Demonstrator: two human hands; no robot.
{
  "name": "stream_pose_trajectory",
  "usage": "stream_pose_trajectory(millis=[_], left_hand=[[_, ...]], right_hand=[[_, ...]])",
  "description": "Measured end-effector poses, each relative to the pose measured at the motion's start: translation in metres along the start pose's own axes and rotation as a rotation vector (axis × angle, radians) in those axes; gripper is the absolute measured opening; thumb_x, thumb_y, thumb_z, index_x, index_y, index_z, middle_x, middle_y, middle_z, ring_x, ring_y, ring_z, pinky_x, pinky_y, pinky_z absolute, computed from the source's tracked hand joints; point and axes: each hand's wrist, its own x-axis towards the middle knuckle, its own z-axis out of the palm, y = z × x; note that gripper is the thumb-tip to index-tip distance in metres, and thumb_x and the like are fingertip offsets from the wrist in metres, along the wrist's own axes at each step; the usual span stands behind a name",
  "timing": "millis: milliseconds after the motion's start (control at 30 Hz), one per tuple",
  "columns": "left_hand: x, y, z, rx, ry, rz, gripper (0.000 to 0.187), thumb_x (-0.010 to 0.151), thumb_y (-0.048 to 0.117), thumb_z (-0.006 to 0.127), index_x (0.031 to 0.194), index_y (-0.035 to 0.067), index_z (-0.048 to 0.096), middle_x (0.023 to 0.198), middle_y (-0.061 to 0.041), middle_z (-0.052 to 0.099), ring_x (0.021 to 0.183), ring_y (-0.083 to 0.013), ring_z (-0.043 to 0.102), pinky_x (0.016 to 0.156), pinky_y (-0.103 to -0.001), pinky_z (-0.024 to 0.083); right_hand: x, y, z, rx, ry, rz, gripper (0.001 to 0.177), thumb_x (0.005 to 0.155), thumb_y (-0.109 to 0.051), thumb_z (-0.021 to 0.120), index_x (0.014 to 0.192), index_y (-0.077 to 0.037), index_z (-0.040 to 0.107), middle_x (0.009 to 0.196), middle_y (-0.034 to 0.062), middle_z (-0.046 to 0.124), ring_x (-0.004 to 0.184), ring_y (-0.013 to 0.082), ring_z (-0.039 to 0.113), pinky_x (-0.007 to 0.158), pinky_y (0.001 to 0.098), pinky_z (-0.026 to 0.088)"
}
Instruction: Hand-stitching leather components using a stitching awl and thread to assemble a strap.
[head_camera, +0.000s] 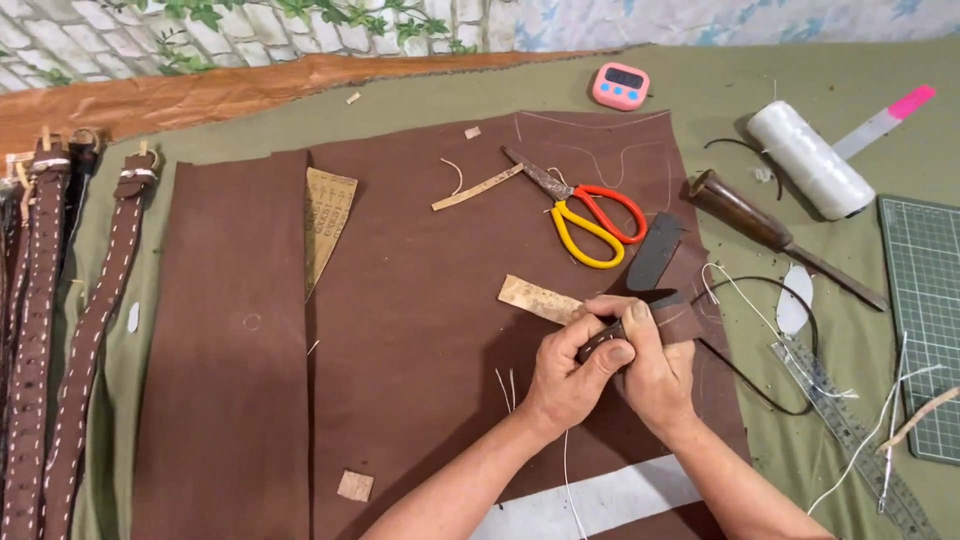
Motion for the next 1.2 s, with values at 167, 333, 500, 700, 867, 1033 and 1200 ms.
stream_pose_trajectory(millis=[167, 333, 500, 700, 867, 1033, 1200], left_hand=[[0.003, 0.005, -0.005, 0.074, -0.093, 0.032, 0.034, 0.102, 0.031, 0.065, 0.080, 0.006, 0.054, 0.085, -0.007, 0.058, 0.068, -0.0147, 0.047, 0.064, -0.031, 0.045], [0.008, 0.015, -0.004, 0.144, -0.138, 0.084, 0.046, 0.108, 0.043, 0.051, 0.100, -0.001, 0.059, 0.102, -0.013, 0.065, 0.094, -0.0226, 0.060, 0.086, -0.038, 0.052], [0.001, -0.004, -0.006, 0.085, -0.139, 0.090, 0.046, 0.108, 0.043, 0.053, 0.102, -0.002, 0.060, 0.099, -0.008, 0.066, 0.083, -0.0193, 0.058, 0.077, -0.035, 0.050], [-0.005, -0.024, -0.010, 0.212, -0.140, 0.132, 0.041, 0.107, 0.036, 0.055, 0.086, 0.000, 0.055, 0.076, -0.007, 0.053, 0.070, -0.0219, 0.055, 0.069, -0.038, 0.050], [-0.001, -0.013, 0.000, 0.377, -0.121, 0.233, 0.041, 0.106, 0.039, 0.054, 0.094, 0.000, 0.058, 0.077, -0.011, 0.060, 0.067, -0.0310, 0.064, 0.065, -0.042, 0.055], [0.017, 0.014, -0.022, 0.398, -0.185, 0.255, 0.043, 0.101, 0.043, 0.058, 0.087, 0.002, 0.056, 0.071, -0.010, 0.057, 0.058, -0.0230, 0.056, 0.057, -0.039, 0.049], [0.037, -0.001, -0.066, 0.785, -0.064, 0.379, 0.013, 0.096, 0.028, 0.072, 0.108, 0.024, 0.076, 0.107, -0.001, 0.074, 0.111, -0.0280, 0.071, 0.100, -0.043, 0.052]], right_hand=[[0.004, -0.004, -0.002, 0.062, -0.062, 0.036, 0.041, 0.108, -0.017, 0.042, 0.097, 0.007, 0.072, 0.096, 0.0193, 0.074, 0.091, 0.0243, 0.070, 0.089, 0.0370, 0.058], [0.011, -0.013, -0.001, 0.051, -0.151, 0.021, 0.037, 0.107, -0.017, 0.038, 0.097, 0.006, 0.066, 0.098, 0.0211, 0.071, 0.090, 0.0340, 0.075, 0.085, 0.0435, 0.065], [0.004, 0.001, -0.003, 0.074, -0.143, 0.016, 0.039, 0.107, -0.019, 0.038, 0.101, 0.006, 0.067, 0.103, 0.0212, 0.068, 0.095, 0.0334, 0.073, 0.096, 0.0490, 0.063], [-0.003, 0.020, -0.003, 0.154, -0.077, 0.051, 0.029, 0.107, -0.014, 0.040, 0.098, 0.001, 0.064, 0.097, 0.0187, 0.066, 0.087, 0.0365, 0.074, 0.086, 0.0490, 0.066], [-0.008, 0.026, -0.013, 0.117, -0.025, 0.081, 0.039, 0.108, -0.023, 0.038, 0.093, 0.003, 0.063, 0.095, 0.0220, 0.067, 0.083, 0.0381, 0.075, 0.080, 0.0489, 0.067], [-0.005, 0.049, -0.027, -0.273, -0.038, 0.173, 0.053, 0.111, -0.028, 0.028, 0.092, 0.003, 0.068, 0.089, 0.0141, 0.073, 0.082, 0.0230, 0.068, 0.080, 0.0341, 0.054], [0.014, 0.060, -0.027, 0.486, 0.016, 0.240, 0.062, 0.116, -0.033, 0.029, 0.073, 0.005, 0.052, 0.053, 0.0225, 0.049, 0.040, 0.0291, 0.053, 0.033, 0.0371, 0.044]])
